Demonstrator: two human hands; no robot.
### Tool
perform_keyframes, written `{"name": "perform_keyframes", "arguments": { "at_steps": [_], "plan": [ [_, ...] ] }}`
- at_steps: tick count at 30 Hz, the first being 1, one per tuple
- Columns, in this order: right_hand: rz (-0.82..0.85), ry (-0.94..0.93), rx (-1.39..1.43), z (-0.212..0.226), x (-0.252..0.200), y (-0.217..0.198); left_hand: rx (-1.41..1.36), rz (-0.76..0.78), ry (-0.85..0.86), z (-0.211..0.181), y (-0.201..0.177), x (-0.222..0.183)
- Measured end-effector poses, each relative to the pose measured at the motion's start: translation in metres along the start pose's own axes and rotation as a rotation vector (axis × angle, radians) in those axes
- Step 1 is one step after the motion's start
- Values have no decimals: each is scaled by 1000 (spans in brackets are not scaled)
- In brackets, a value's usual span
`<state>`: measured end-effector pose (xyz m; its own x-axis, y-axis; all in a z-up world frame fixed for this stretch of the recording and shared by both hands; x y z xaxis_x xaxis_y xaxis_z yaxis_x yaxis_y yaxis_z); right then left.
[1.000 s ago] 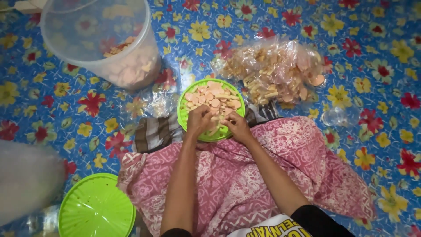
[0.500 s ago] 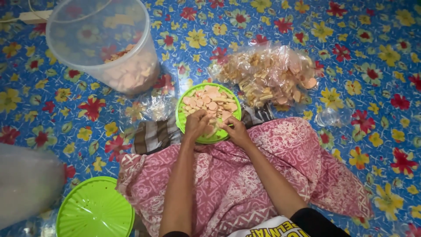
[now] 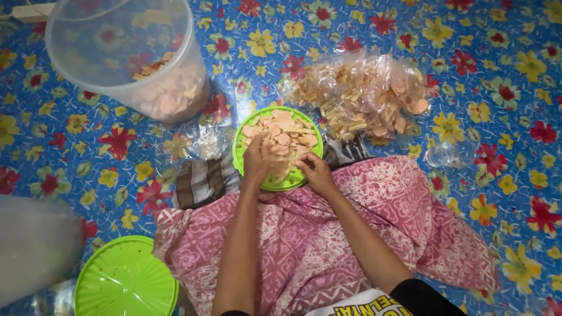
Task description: Arranging small food items from a container and bag onto a green tray while sitting on the floor.
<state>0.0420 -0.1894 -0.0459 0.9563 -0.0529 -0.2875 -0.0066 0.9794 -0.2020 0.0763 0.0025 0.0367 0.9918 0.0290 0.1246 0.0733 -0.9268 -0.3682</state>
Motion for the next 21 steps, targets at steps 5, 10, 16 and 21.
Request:
{"name": "perform_keyframes", "arguments": {
  "at_steps": [5,10,16,21],
  "plan": [
    [-35,55,-20,49,-4,-1,-10,-224,5,4,-23,5],
    [-186,-35,-185,93,54,-25,-101,-278,-25,8,-29,9],
    [-178,-18,295,118,126,-60,-104,-241,-9,17,-23,16],
    [-316,34,150,79,133,-76,-107,-257,34,18,-24,21]
  ]
}}
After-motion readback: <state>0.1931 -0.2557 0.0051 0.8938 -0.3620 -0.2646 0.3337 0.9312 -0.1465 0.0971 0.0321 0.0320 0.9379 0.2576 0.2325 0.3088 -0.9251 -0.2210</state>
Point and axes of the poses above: each hand's wrist, its own x-axis towards the middle knuckle, its own y-axis out of the palm, z = x × y, the point moved 10 cm from there along x, towards the middle knuckle, and after that the axes turned 10 degrees about y, right-handed, at the moved point
